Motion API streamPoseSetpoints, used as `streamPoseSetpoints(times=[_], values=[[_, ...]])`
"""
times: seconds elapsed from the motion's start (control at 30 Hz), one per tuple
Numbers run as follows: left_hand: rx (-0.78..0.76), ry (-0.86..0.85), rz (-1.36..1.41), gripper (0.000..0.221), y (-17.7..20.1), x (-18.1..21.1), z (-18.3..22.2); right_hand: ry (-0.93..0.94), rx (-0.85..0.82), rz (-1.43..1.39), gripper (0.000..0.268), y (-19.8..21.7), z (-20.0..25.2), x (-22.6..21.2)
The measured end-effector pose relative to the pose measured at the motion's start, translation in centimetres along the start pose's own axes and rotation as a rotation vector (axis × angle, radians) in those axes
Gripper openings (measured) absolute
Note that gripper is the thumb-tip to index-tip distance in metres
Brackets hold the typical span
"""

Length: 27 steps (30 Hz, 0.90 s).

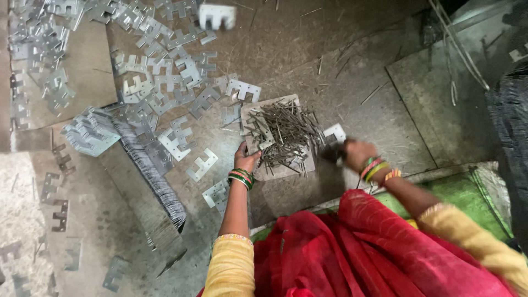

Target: The person sorts and stacks metal E-shaped plates and thin metal rods by hand, moving them from piles onto a tray and a stack.

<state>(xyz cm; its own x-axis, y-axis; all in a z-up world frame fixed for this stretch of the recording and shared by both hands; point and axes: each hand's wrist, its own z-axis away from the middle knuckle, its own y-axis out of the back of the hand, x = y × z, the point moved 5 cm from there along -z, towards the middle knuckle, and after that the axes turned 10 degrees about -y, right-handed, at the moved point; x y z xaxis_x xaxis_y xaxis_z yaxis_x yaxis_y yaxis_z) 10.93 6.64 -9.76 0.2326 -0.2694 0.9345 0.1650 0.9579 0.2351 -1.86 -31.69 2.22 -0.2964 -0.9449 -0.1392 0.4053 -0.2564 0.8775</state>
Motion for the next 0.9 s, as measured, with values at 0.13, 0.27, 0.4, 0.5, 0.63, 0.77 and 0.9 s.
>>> streamPoseSetpoints(times=[0.13,0.27,0.4,0.5,0.63,0.77,0.9], values=[[0.004,-0.001,0.188,0.073,-0.6,-0.8,0.3,0.117,0.129,-0.028,0.023,4.9,-3.1,0.6],[0.03,-0.026,0.164,0.075,-1.2,-1.5,1.3,0.087,-0.061,0.027,0.022,0.4,1.1,2.7],[0.036,0.005,0.247,0.063,-1.9,-1.3,2.5,0.095,-0.32,0.259,0.023,-4.0,4.8,5.9],[0.057,-0.021,0.275,0.064,-2.0,-1.1,2.7,0.006,0.013,0.0,0.02,2.1,1.6,7.2],[0.017,-0.072,0.328,0.059,-2.3,-0.6,2.7,-0.075,0.275,-0.072,0.022,8.9,-3.0,4.9],[0.036,-0.028,0.304,0.06,-1.9,0.0,2.9,0.004,0.2,0.243,0.02,8.1,-9.2,1.0],[0.041,0.055,0.199,0.057,-1.9,0.9,3.4,-0.125,0.335,0.234,0.018,10.5,-11.2,5.0]])
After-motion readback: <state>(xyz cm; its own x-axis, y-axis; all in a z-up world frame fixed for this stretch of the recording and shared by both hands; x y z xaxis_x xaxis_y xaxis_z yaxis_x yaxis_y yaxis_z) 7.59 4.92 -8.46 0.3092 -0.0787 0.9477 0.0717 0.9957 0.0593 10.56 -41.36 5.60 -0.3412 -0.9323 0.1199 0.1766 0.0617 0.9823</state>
